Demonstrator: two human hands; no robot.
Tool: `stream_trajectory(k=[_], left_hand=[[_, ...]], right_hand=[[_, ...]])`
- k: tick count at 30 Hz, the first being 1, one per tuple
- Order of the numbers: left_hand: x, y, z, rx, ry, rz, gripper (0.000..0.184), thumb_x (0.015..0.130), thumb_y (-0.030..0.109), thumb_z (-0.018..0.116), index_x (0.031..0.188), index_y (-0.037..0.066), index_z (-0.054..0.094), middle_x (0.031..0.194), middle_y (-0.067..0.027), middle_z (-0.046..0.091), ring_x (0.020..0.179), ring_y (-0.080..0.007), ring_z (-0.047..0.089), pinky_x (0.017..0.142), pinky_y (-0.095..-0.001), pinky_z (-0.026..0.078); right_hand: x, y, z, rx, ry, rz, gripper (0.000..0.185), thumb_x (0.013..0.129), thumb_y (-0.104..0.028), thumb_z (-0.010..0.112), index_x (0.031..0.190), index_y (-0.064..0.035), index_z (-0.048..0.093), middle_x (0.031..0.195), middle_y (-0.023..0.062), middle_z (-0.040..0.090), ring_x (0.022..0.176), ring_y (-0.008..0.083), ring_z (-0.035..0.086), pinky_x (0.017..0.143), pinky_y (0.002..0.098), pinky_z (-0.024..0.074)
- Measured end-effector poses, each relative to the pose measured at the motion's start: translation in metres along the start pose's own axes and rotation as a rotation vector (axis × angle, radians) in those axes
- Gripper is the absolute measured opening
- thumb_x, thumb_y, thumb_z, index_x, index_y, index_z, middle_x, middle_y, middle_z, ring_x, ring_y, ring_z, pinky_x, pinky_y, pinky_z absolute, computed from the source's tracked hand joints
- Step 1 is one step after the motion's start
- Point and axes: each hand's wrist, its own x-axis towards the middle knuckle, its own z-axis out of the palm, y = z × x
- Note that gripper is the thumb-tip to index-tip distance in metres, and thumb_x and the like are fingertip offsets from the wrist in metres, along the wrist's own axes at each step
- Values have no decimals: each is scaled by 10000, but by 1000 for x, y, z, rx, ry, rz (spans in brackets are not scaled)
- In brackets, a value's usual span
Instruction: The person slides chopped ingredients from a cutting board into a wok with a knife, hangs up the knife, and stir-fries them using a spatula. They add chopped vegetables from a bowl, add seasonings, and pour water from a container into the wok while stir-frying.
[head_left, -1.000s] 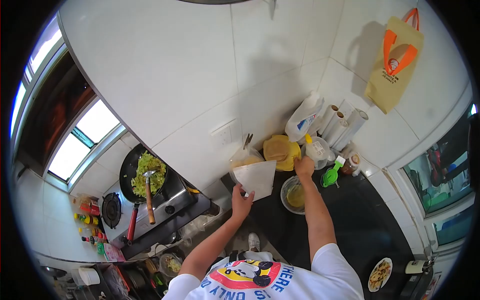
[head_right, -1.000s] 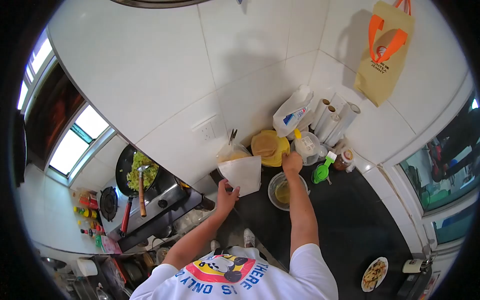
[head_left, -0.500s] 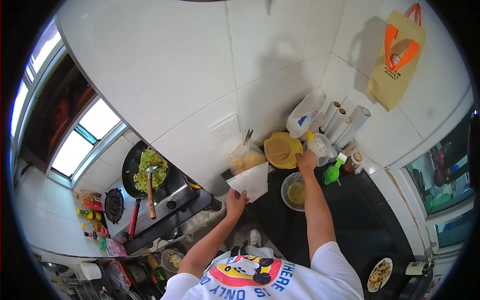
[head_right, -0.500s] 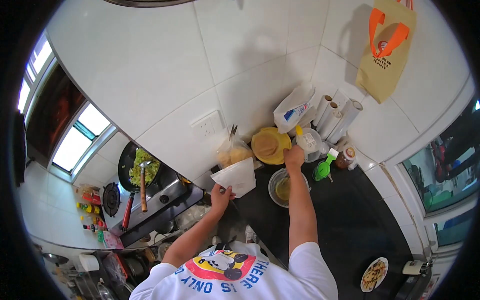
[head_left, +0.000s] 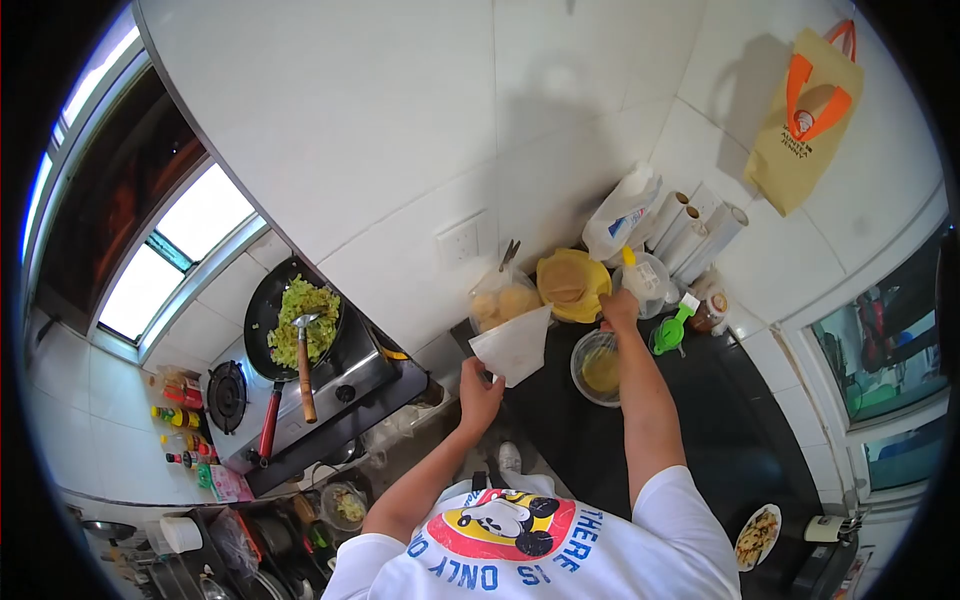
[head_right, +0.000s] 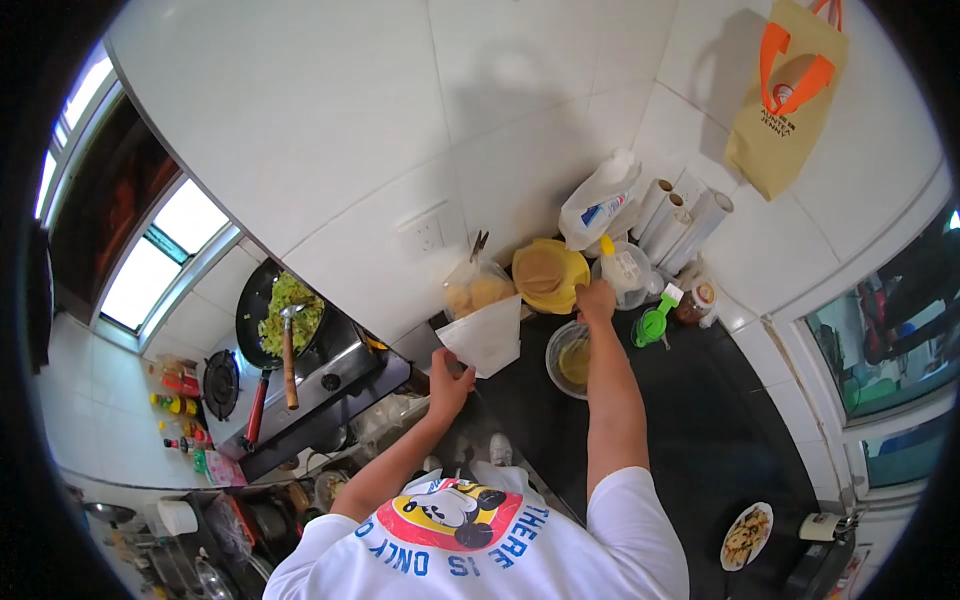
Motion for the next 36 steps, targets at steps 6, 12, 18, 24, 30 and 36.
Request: stream_trajectory(k=[6, 12, 18, 24, 30, 36], left_hand=[[-11, -13, 1, 69, -13, 49, 435, 773, 23, 667, 1138, 0, 430, 1019, -129, 524, 614, -159, 585, 558, -295, 484], [-6, -20, 2, 83, -29, 83, 380, 809, 3, 643, 1112, 16, 414, 1015, -94, 504, 606, -121, 584, 489, -267, 489], [-7, -14, 1, 52, -34, 23, 408, 773, 34, 668, 1119, -8, 457, 987, -136, 544, 637, -177, 580, 605, -307, 475], [-5, -17, -1, 61, -36, 109, 394, 804, -20, 623, 1126, 30, 401, 1027, -90, 499, 595, -130, 590, 481, -262, 487], [-21, 28, -17, 182, 92, 192, 450, 749, -65, 603, 1149, 30, 420, 1032, -111, 484, 646, -149, 538, 563, -272, 469], [-57, 103, 6, 92, -22, 553, 274, 755, -69, 612, 999, 27, 533, 947, -98, 505, 626, -139, 485, 525, -250, 401]], right_hand=[[2, 19, 27, 834, -248, 277, 330, 896, -178, 539, 1027, 124, 524, 777, 210, 641, 610, 301, 672, 471, 384, 583], [-28, 3, 6, 901, -171, 239, 303, 900, -154, 514, 1006, 130, 526, 853, 217, 643, 632, 273, 675, 496, 369, 595], [-42, 6, -8, 959, -210, 184, 285, 906, -144, 488, 1013, 120, 496, 771, 145, 602, 618, 252, 657, 523, 364, 601], [-62, 8, -27, 1096, -234, 207, 243, 896, -157, 515, 939, 82, 520, 687, 96, 536, 529, 202, 587, 501, 359, 597], [-109, 7, -74, 1095, -206, 191, 240, 895, -160, 512, 952, 72, 526, 688, 92, 538, 527, 183, 584, 501, 331, 592], [-181, 52, -143, 989, -99, 132, 175, 906, -155, 517, 921, 19, 514, 677, 77, 551, 503, 152, 576, 449, 299, 559]])
